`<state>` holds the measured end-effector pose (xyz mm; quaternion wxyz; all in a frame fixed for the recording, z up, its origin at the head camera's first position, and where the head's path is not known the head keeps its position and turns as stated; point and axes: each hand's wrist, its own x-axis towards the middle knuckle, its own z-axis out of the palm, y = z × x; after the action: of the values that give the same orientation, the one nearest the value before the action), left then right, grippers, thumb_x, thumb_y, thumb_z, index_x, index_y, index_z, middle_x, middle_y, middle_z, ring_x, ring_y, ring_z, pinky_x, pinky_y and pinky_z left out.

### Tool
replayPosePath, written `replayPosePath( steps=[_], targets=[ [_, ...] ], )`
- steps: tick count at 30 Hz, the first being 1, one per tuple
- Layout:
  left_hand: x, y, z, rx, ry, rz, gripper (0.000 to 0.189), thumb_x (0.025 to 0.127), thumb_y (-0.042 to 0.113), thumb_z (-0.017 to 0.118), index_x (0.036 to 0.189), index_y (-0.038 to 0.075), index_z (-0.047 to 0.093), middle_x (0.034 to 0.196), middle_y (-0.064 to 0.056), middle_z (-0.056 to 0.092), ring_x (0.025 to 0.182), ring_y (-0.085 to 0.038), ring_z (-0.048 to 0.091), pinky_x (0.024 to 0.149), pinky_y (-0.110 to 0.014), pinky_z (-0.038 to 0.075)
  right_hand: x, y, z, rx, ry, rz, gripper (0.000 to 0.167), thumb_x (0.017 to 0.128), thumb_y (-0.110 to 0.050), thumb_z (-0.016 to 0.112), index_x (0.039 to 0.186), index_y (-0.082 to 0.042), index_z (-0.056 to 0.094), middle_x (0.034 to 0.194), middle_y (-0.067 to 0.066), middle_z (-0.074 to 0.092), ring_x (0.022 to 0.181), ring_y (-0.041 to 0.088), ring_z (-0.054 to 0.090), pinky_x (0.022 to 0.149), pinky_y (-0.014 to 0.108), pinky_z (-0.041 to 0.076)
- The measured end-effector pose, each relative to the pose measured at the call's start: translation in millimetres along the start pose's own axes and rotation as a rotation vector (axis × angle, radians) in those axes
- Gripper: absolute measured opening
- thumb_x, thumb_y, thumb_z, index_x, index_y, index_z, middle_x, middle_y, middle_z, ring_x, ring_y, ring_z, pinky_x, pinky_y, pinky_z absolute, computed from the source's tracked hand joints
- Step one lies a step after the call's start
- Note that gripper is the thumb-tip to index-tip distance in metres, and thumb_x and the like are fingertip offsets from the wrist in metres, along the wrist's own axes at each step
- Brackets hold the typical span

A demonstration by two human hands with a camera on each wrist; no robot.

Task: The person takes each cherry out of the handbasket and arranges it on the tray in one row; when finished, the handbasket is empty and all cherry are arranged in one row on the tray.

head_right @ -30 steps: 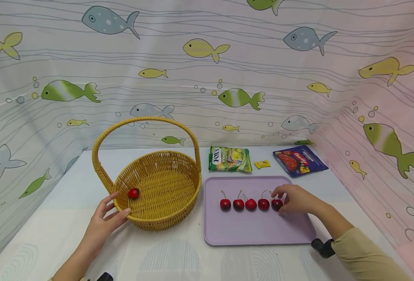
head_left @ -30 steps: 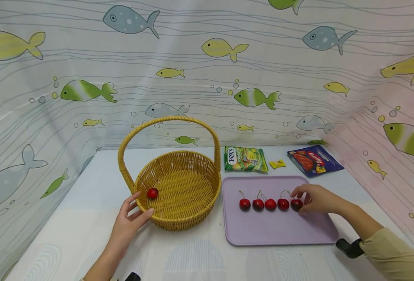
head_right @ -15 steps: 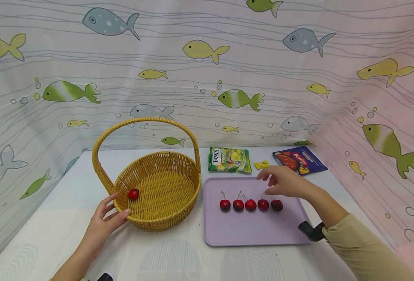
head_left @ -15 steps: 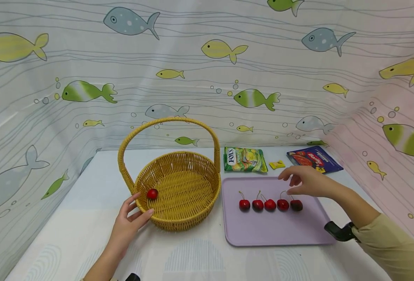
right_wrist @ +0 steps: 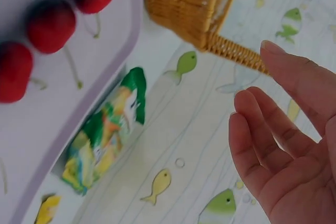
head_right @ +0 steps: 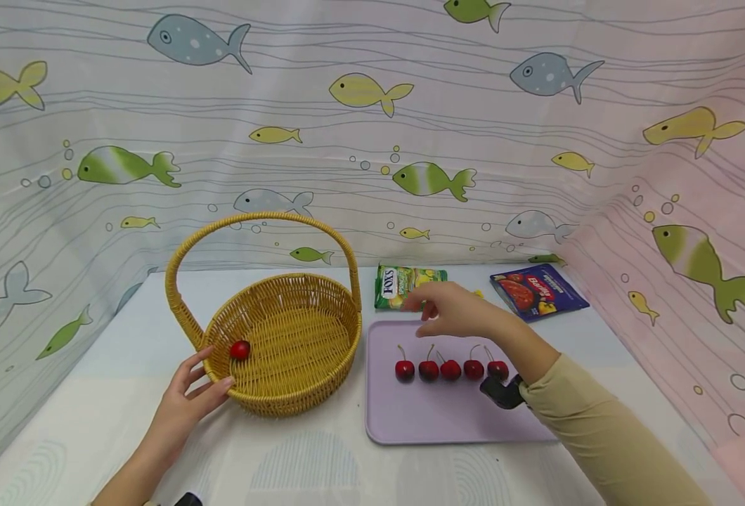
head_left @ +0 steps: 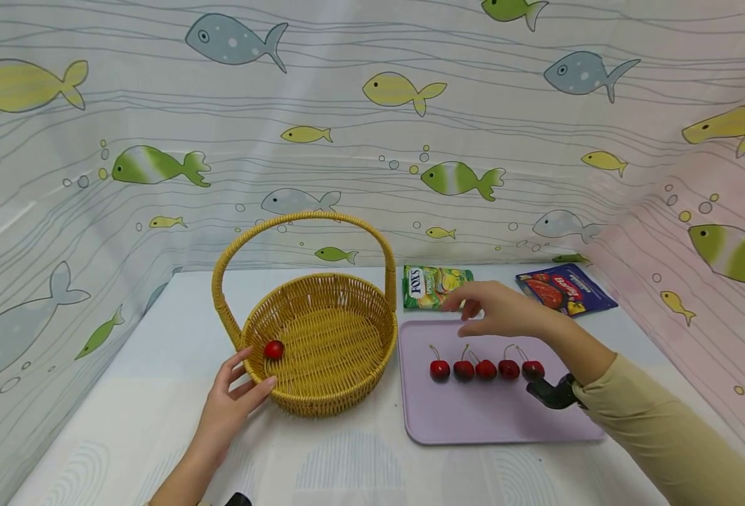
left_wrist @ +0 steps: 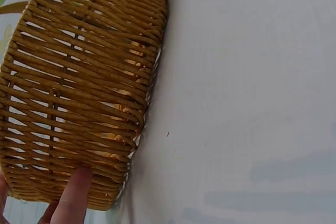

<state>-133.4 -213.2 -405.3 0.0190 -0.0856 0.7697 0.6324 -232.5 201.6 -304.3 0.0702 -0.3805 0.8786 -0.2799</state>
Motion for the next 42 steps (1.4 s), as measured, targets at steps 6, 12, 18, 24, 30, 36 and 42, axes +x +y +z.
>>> replayPosePath(
  steps=[6, 12, 18, 24, 30, 36, 42],
  targets=[
    [1.4, -1.5, 0.2, 0.001, -0.006, 0.002, 0.076, 0.087, 0.029, 0.067, 0.147, 0.019, 0.021, 0.144, -0.020, 0.020, 0.126, -0.036, 0.037, 0.081, -0.021, 0.046, 24.8, -13.1, 7.9, 0.018, -0.021, -0.079, 0.033, 0.077, -0.007, 0.076, 0.108, -0.011, 0.064, 0.106, 0.001, 0.062, 0.085, 0.012, 0.061, 0.077, 0.030, 0.051],
    [1.9, -1.0, -0.3, -0.003, -0.012, 0.011, 0.076, 0.088, 0.028, 0.066, 0.147, 0.018, 0.020, 0.144, -0.021, 0.019, 0.126, -0.037, 0.036, 0.081, -0.020, 0.046, 49.1, -26.5, 16.6, 0.024, -0.061, -0.108, 0.034, 0.078, -0.008, 0.075, 0.110, -0.010, 0.064, 0.106, 0.000, 0.062, 0.086, 0.014, 0.060, 0.077, 0.029, 0.051],
    [2.8, -0.2, 1.1, -0.007, -0.012, 0.009, 0.075, 0.088, 0.028, 0.066, 0.146, 0.018, 0.021, 0.145, -0.021, 0.019, 0.125, -0.036, 0.037, 0.080, -0.020, 0.046, 70.9, -38.5, 26.6, 0.046, -0.080, -0.160, 0.033, 0.077, -0.004, 0.075, 0.107, -0.009, 0.064, 0.104, 0.001, 0.062, 0.085, 0.020, 0.061, 0.077, 0.031, 0.051],
    [1.9, -0.9, 1.1, -0.006, -0.007, -0.002, 0.077, 0.087, 0.028, 0.067, 0.147, 0.017, 0.019, 0.146, -0.022, 0.017, 0.126, -0.037, 0.036, 0.080, -0.020, 0.046, 91.4, -46.6, 39.4, 0.044, -0.129, -0.200, 0.033, 0.079, -0.003, 0.072, 0.110, -0.007, 0.063, 0.106, 0.001, 0.061, 0.086, 0.018, 0.060, 0.075, 0.025, 0.049],
    [2.1, -3.0, 0.2, -0.002, -0.006, 0.000, 0.078, 0.087, 0.028, 0.067, 0.148, 0.018, 0.019, 0.146, -0.022, 0.017, 0.127, -0.039, 0.035, 0.081, -0.020, 0.047, 114.0, -55.3, 53.5, 0.019, -0.163, -0.218, 0.032, 0.081, -0.006, 0.071, 0.112, -0.010, 0.063, 0.102, 0.000, 0.060, 0.084, 0.016, 0.059, 0.073, 0.021, 0.047],
    [2.8, -2.7, 1.1, -0.006, -0.006, 0.006, 0.077, 0.088, 0.028, 0.066, 0.148, 0.018, 0.019, 0.146, -0.022, 0.017, 0.127, -0.038, 0.034, 0.080, -0.020, 0.046, 139.9, -67.2, 67.1, -0.002, -0.193, -0.232, 0.032, 0.081, -0.008, 0.073, 0.111, -0.011, 0.063, 0.097, -0.002, 0.059, 0.080, 0.009, 0.057, 0.072, 0.019, 0.046],
    [3.1, -2.3, 2.1, -0.002, 0.000, -0.008, 0.076, 0.088, 0.026, 0.066, 0.148, 0.018, 0.018, 0.146, -0.022, 0.017, 0.127, -0.038, 0.035, 0.080, -0.020, 0.046, 162.9, -72.9, 83.6, 0.036, -0.250, -0.216, 0.032, 0.081, -0.009, 0.073, 0.112, -0.011, 0.063, 0.096, -0.002, 0.059, 0.081, 0.009, 0.058, 0.072, 0.017, 0.046]
  ],
)
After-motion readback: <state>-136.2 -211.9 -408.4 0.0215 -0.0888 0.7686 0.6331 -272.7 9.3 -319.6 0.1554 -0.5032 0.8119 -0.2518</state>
